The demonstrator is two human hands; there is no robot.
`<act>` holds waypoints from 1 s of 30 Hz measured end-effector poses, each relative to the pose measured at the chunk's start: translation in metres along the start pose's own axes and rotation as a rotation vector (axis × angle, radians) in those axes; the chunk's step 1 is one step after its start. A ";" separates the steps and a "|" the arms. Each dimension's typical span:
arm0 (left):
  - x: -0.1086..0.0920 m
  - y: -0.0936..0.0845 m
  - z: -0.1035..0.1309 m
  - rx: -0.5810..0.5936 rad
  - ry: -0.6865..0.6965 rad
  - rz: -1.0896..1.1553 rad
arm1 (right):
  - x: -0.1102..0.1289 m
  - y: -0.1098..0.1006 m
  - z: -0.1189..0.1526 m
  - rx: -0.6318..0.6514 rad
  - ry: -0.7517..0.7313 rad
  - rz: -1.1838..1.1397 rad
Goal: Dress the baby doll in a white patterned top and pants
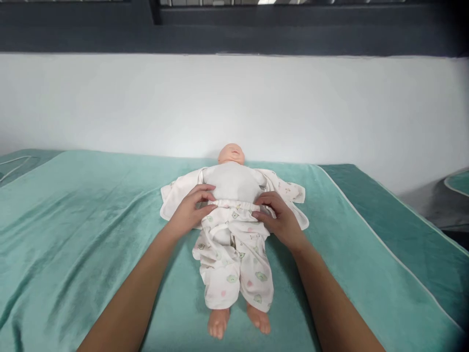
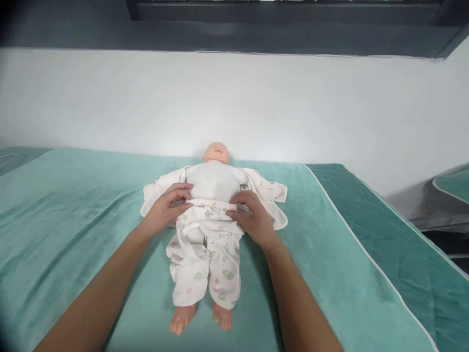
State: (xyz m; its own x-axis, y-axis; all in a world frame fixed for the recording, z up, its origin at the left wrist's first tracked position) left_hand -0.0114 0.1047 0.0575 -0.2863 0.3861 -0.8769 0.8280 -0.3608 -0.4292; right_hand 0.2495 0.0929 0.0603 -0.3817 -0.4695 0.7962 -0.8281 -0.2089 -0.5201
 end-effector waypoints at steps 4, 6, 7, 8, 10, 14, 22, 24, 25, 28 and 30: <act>-0.003 -0.002 -0.008 0.002 -0.030 -0.016 | 0.002 0.001 -0.011 0.030 0.008 0.059; 0.000 -0.005 -0.017 -0.052 -0.077 -0.024 | -0.002 -0.002 -0.021 0.013 0.067 0.030; 0.003 -0.007 -0.023 -0.093 -0.109 -0.037 | -0.005 -0.004 -0.027 -0.011 0.121 0.034; 0.007 -0.009 -0.031 -0.143 -0.141 -0.055 | -0.009 -0.007 -0.035 -0.034 0.185 0.050; 0.019 -0.012 -0.046 -0.253 -0.210 -0.071 | -0.018 -0.011 -0.050 -0.053 0.300 0.083; 0.041 -0.009 -0.062 -0.374 -0.282 0.066 | -0.037 -0.011 -0.071 -0.135 0.358 -0.002; 0.011 -0.010 -0.059 -0.155 0.065 -0.250 | -0.041 -0.009 -0.069 -0.079 0.063 0.088; 0.008 -0.014 -0.070 -0.116 0.041 -0.268 | -0.046 -0.010 -0.070 -0.071 0.142 0.078; 0.009 -0.016 -0.078 -0.103 0.003 -0.284 | -0.050 -0.011 -0.072 -0.084 0.190 0.082; 0.019 -0.024 -0.103 -0.136 -0.135 -0.334 | -0.065 -0.016 -0.081 -0.165 0.371 0.094; 0.031 -0.027 -0.115 -0.185 -0.238 -0.276 | -0.075 -0.018 -0.089 -0.204 0.461 0.093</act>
Point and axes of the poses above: each hand's wrist, its own z-axis away from the middle knuckle, its own y-axis out of the palm, x = y × z, the point moved 4 cm from there along -z, towards the middle knuckle, and after that the axes turned 14 degrees about x, right-handed, at the moved point
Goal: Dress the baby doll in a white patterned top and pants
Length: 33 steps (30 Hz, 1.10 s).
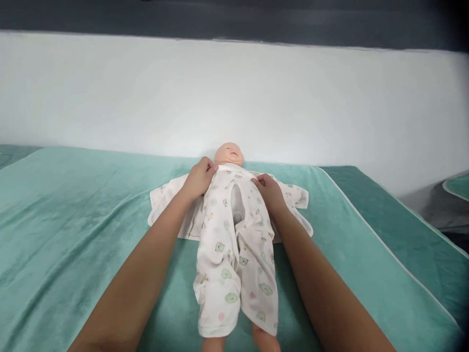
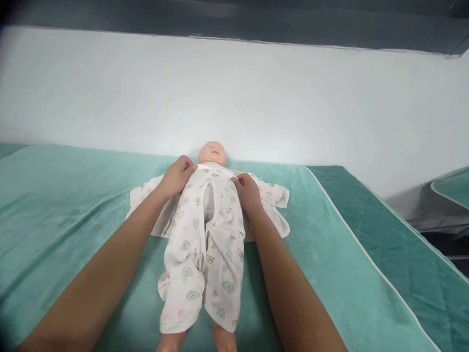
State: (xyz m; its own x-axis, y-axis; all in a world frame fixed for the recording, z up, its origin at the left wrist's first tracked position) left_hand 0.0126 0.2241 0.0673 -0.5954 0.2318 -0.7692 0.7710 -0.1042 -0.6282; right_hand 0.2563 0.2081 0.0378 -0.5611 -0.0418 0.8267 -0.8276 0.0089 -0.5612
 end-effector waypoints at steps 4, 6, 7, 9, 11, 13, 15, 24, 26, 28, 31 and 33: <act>0.013 0.006 -0.006 -0.062 -0.103 0.141 | 0.000 0.004 -0.011 -0.008 0.048 -0.002; 0.012 0.009 -0.001 -0.033 -0.043 0.185 | 0.002 0.005 -0.007 -0.032 0.043 -0.009; 0.010 0.011 0.002 -0.010 -0.001 0.197 | 0.005 0.006 -0.004 -0.041 0.008 -0.008; 0.004 0.010 0.008 0.007 0.104 0.177 | 0.012 0.007 0.001 -0.032 -0.150 0.017; -0.001 0.008 0.012 -0.005 0.198 0.120 | 0.019 0.008 0.003 0.009 -0.342 0.028; -0.003 0.005 0.011 0.038 0.216 0.099 | 0.022 0.009 0.000 0.075 -0.420 -0.012; -0.002 0.005 0.008 0.132 0.157 0.124 | 0.020 0.011 -0.007 0.154 -0.370 -0.048; 0.011 0.004 -0.025 0.012 -0.056 0.103 | 0.017 0.004 -0.026 0.007 -0.047 0.229; 0.014 0.005 -0.031 -0.030 -0.093 0.108 | 0.013 0.005 -0.033 -0.005 -0.029 0.202; 0.016 0.007 -0.033 -0.054 -0.102 0.112 | 0.009 0.006 -0.037 -0.013 -0.021 0.178; 0.017 0.010 -0.028 -0.066 -0.031 0.175 | 0.006 0.007 -0.035 -0.035 -0.052 0.068; 0.017 0.012 -0.022 -0.069 0.058 0.262 | 0.009 0.008 -0.028 -0.007 -0.116 -0.003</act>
Point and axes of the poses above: each hand's wrist, its own z-axis away from the middle knuckle, its own y-axis out of the palm, x = y × z, the point moved 4 cm from there along -z, towards the middle knuckle, and after that the axes turned 14 degrees about x, right-handed, at the moved point
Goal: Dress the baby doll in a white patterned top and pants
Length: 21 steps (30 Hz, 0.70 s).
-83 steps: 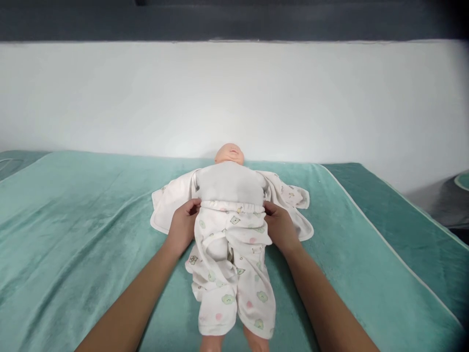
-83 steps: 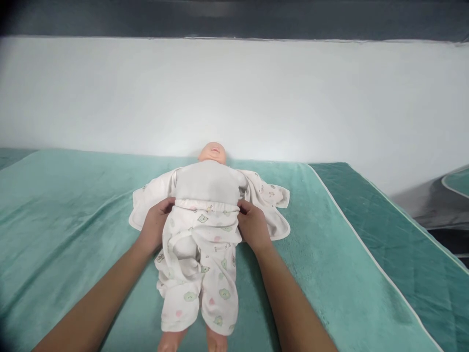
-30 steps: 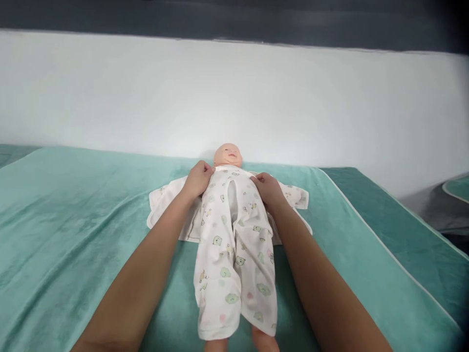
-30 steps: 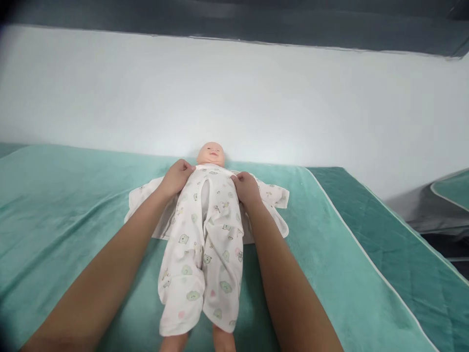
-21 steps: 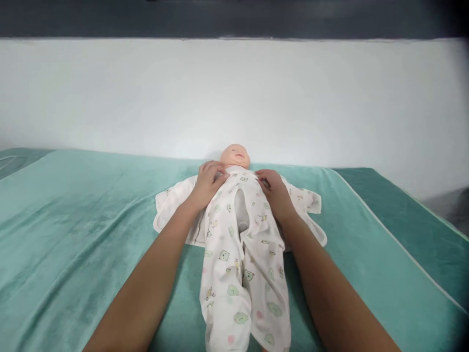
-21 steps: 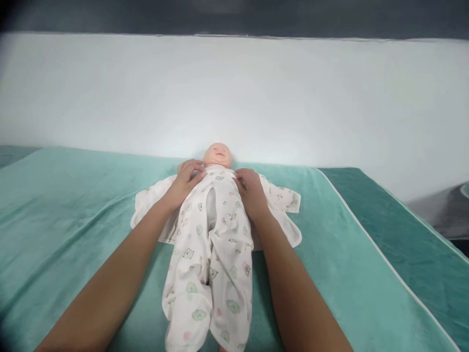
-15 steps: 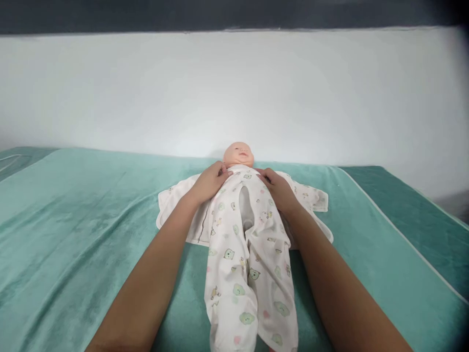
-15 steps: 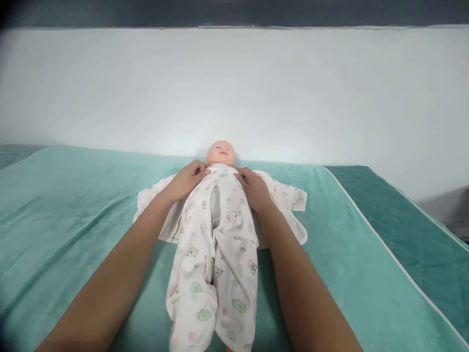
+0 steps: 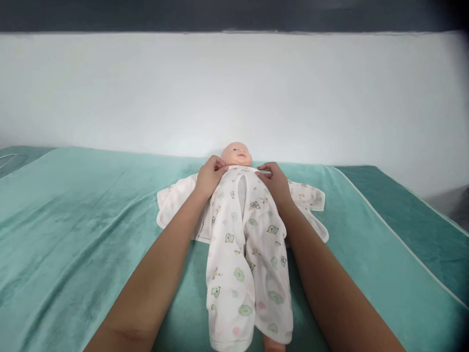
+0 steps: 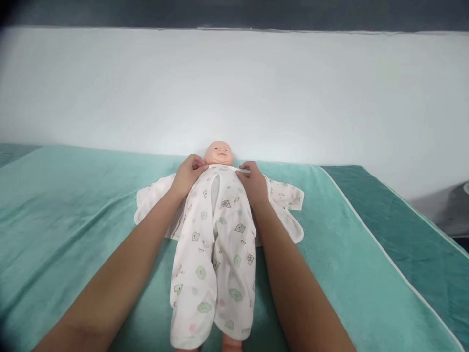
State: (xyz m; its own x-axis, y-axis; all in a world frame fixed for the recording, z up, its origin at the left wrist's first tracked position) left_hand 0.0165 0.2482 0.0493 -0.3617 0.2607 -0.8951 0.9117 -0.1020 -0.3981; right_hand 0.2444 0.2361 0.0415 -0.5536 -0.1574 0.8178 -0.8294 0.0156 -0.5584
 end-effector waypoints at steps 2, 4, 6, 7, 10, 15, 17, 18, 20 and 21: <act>-0.001 0.001 0.007 0.002 0.072 0.067 | 0.005 0.001 0.008 0.060 -0.075 -0.022; -0.001 0.001 0.016 0.002 0.115 0.071 | 0.009 0.002 0.014 0.112 -0.139 -0.012; -0.003 0.000 0.025 -0.003 0.169 0.024 | 0.011 0.003 0.018 0.139 -0.192 0.001; -0.003 0.000 0.030 -0.008 0.198 -0.005 | 0.010 0.003 0.020 0.139 -0.212 0.003; -0.002 -0.001 0.048 -0.020 0.266 -0.070 | 0.003 0.002 0.025 0.098 -0.241 -0.021; 0.004 -0.003 0.077 0.027 0.303 -0.122 | -0.004 0.001 0.054 -0.002 -0.228 -0.119; 0.006 -0.003 0.087 0.074 0.295 -0.161 | -0.005 0.001 0.070 -0.028 -0.175 -0.176; 0.006 -0.003 0.091 0.094 0.285 -0.190 | -0.006 0.001 0.077 -0.033 -0.135 -0.193; 0.007 -0.003 0.098 0.114 0.257 -0.252 | -0.007 0.000 0.088 -0.042 -0.035 -0.196; 0.008 -0.003 0.100 0.113 0.242 -0.279 | -0.008 -0.001 0.091 -0.048 0.019 -0.185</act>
Point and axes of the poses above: each hand's wrist, its own z-axis away from the middle knuckle, its own y-axis out of the palm, x = y × z, the point moved 4 cm from there along -z, towards the middle knuckle, and after that the axes turned 14 degrees about x, right-handed, at the moved point
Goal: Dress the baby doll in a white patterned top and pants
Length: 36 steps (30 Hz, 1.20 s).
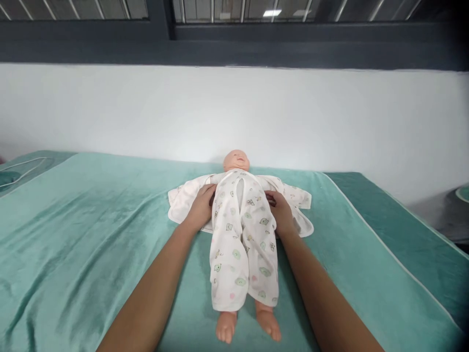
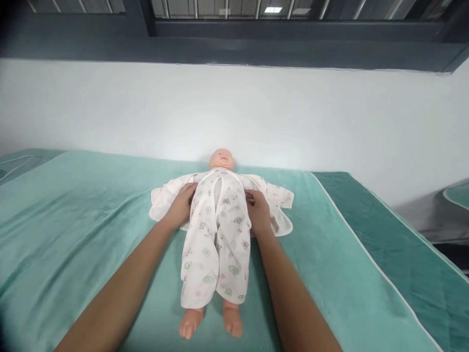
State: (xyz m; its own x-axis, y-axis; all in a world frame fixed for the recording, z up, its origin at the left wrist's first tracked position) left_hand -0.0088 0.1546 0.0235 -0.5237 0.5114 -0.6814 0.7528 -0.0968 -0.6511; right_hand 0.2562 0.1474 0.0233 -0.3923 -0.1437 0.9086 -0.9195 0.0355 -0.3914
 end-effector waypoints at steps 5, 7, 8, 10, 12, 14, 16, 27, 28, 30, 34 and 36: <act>-0.005 -0.005 0.004 -0.082 -0.055 -0.125 | 0.003 -0.007 0.003 0.046 0.156 0.020; -0.008 -0.007 0.004 -0.124 -0.109 -0.142 | 0.008 -0.006 0.003 0.109 0.176 -0.095; -0.009 -0.007 0.003 -0.123 -0.158 -0.113 | 0.010 -0.004 0.003 0.142 0.186 -0.193; -0.011 -0.006 0.004 -0.095 -0.271 0.011 | 0.015 0.000 0.003 0.200 0.209 -0.381; -0.015 -0.005 0.004 -0.082 -0.360 0.180 | 0.017 0.006 0.003 0.250 0.245 -0.495; -0.021 -0.005 0.004 -0.067 -0.398 0.343 | 0.016 0.010 0.003 0.292 0.294 -0.553; -0.027 -0.005 0.003 -0.011 -0.419 0.499 | 0.016 0.012 0.003 0.328 0.337 -0.613; -0.027 0.011 0.008 0.204 -0.533 1.196 | 0.024 0.014 0.007 0.447 0.264 -0.763; -0.027 0.011 0.008 0.201 -0.535 1.204 | 0.022 0.016 0.006 0.457 0.257 -0.792; -0.028 0.011 0.008 0.203 -0.535 1.209 | 0.020 0.019 0.006 0.470 0.248 -0.842; -0.034 0.007 0.009 0.229 -0.513 1.212 | 0.018 0.020 0.007 0.460 0.270 -0.802; -0.039 0.003 0.010 0.234 -0.504 1.175 | 0.018 0.020 0.009 0.463 0.300 -0.757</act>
State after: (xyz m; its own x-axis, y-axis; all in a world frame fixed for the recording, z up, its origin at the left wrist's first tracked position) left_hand 0.0099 0.1260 0.0446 0.2683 -0.3515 -0.8969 0.8005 -0.4366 0.4106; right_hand 0.2310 0.1367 0.0306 0.2582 0.2956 0.9198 -0.8569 -0.3695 0.3593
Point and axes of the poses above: each hand's wrist, its own z-axis away from the middle knuckle, its own y-axis out of the palm, x = y × z, the point moved 4 cm from there along -z, towards the middle knuckle, and after that the axes turned 14 degrees about x, right-handed, at the moved point
